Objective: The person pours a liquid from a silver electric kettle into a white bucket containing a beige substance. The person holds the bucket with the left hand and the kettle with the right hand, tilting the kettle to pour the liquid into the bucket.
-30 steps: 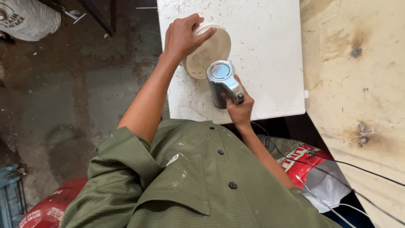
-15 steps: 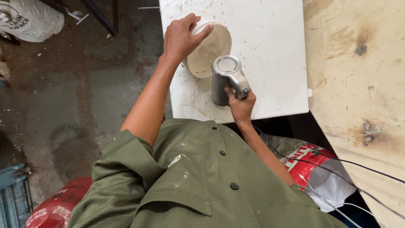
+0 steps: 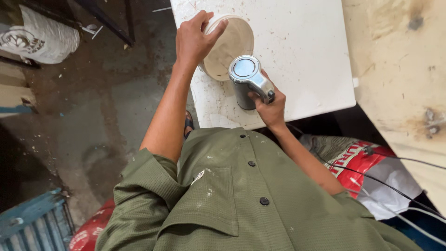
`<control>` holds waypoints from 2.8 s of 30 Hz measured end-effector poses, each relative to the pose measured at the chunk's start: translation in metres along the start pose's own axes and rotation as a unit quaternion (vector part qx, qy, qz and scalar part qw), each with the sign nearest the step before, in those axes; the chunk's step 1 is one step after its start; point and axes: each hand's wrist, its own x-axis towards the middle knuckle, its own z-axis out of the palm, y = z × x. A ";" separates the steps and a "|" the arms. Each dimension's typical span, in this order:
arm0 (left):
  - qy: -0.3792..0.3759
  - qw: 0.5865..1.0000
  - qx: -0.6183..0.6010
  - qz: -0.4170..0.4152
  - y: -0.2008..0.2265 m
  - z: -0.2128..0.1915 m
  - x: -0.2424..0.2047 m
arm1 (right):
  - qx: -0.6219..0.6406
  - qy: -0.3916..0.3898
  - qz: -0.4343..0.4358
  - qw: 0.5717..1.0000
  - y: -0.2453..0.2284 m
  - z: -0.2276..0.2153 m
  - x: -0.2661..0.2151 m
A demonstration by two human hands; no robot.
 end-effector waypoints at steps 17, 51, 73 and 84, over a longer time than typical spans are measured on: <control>-0.018 1.000 0.008 0.000 0.011 0.002 0.000 | 0.057 0.006 0.010 0.998 0.001 -0.005 0.002; -0.010 1.000 0.005 -0.019 0.004 -0.003 -0.003 | 0.022 -0.004 0.010 1.000 -0.012 -0.001 -0.003; 0.022 0.998 -0.057 -0.021 -0.022 0.001 -0.005 | -0.133 -0.034 -0.052 0.989 -0.027 -0.008 0.001; 0.011 0.980 -0.151 -0.130 -0.019 0.005 -0.046 | -0.255 -0.058 -0.002 0.965 -0.090 -0.041 0.016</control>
